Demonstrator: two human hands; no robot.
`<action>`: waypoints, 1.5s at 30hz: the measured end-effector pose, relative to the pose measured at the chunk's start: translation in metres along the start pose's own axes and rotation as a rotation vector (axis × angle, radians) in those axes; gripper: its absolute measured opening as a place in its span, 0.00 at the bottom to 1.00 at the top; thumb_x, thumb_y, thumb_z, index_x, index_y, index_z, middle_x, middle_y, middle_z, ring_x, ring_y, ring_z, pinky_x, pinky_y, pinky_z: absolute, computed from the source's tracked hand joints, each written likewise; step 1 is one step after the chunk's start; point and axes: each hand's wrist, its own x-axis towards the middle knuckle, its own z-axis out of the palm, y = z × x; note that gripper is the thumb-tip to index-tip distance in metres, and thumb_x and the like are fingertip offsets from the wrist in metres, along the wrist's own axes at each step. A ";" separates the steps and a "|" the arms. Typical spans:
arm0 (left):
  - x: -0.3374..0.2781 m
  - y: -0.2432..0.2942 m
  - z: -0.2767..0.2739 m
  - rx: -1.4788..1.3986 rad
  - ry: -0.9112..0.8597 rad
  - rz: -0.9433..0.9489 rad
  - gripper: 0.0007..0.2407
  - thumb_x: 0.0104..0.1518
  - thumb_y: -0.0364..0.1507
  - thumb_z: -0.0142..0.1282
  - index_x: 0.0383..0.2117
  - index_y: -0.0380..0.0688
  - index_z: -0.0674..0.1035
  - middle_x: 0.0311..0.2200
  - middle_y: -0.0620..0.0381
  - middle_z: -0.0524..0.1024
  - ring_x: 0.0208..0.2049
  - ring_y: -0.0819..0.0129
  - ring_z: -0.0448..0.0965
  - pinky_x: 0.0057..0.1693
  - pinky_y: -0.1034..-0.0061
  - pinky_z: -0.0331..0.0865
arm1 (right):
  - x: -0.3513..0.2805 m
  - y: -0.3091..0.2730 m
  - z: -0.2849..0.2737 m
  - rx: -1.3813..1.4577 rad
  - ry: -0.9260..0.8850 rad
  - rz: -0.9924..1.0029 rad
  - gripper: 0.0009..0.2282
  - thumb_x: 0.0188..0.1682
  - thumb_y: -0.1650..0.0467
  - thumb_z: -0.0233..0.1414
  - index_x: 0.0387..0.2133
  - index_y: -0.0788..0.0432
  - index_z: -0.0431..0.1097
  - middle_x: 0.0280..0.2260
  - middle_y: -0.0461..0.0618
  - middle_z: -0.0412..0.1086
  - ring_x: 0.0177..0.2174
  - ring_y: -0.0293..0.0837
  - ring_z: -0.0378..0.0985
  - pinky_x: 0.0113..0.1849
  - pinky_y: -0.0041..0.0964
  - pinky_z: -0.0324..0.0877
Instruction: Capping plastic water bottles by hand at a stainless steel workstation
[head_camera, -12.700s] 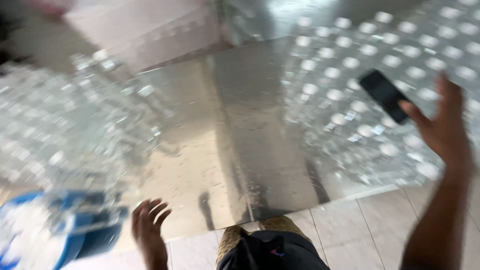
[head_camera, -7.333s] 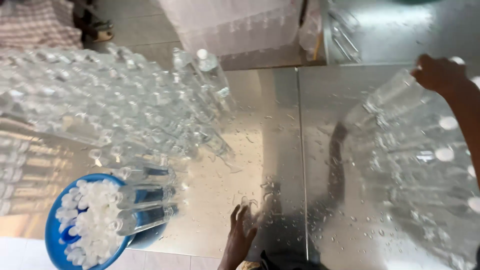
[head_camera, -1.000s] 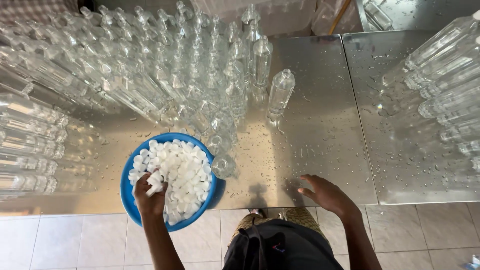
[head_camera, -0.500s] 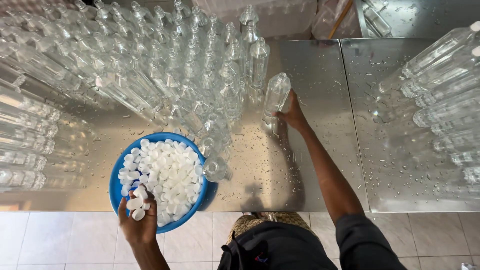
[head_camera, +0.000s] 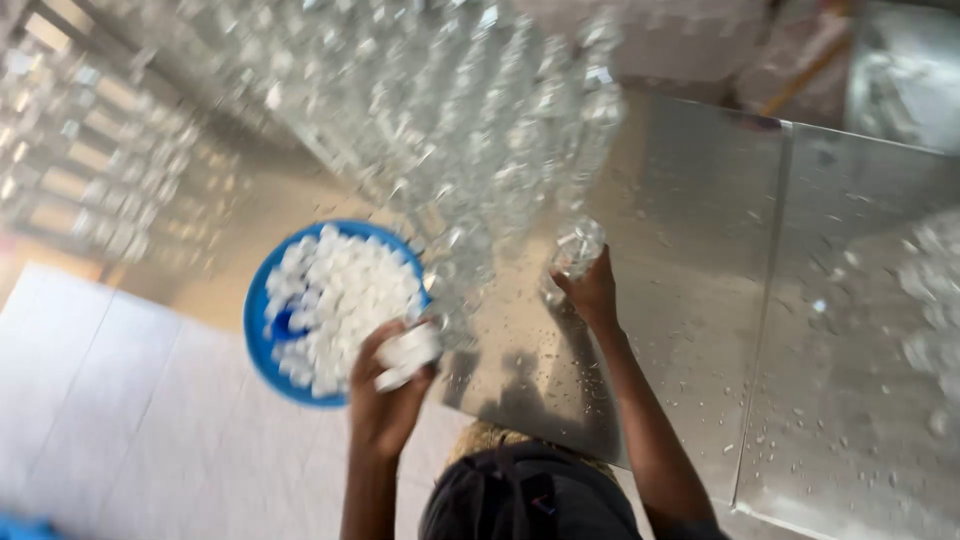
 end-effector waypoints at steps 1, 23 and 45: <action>0.000 -0.013 0.019 -0.022 0.034 0.042 0.07 0.63 0.30 0.60 0.41 0.41 0.81 0.51 0.35 0.81 0.42 0.52 0.82 0.40 0.73 0.76 | -0.008 -0.009 0.010 0.006 -0.056 -0.016 0.44 0.42 0.62 0.72 0.70 0.59 0.53 0.57 0.59 0.69 0.52 0.61 0.77 0.45 0.52 0.76; 0.018 -0.132 0.004 0.340 -0.106 -0.195 0.12 0.65 0.29 0.60 0.51 0.39 0.78 0.52 0.44 0.81 0.44 0.63 0.86 0.45 0.73 0.88 | -0.144 -0.194 -0.137 0.176 -0.303 0.058 0.20 0.52 0.66 0.66 0.56 0.60 0.77 0.37 0.57 0.80 0.38 0.49 0.86 0.36 0.39 0.83; -0.001 -0.064 -0.040 0.493 -0.201 -0.175 0.19 0.69 0.27 0.54 0.63 0.27 0.72 0.53 0.36 0.78 0.44 0.55 0.86 0.36 0.73 0.83 | -0.076 -0.189 -0.118 0.185 -0.328 0.027 0.16 0.62 0.67 0.56 0.61 0.58 0.74 0.38 0.59 0.71 0.36 0.49 0.78 0.38 0.44 0.83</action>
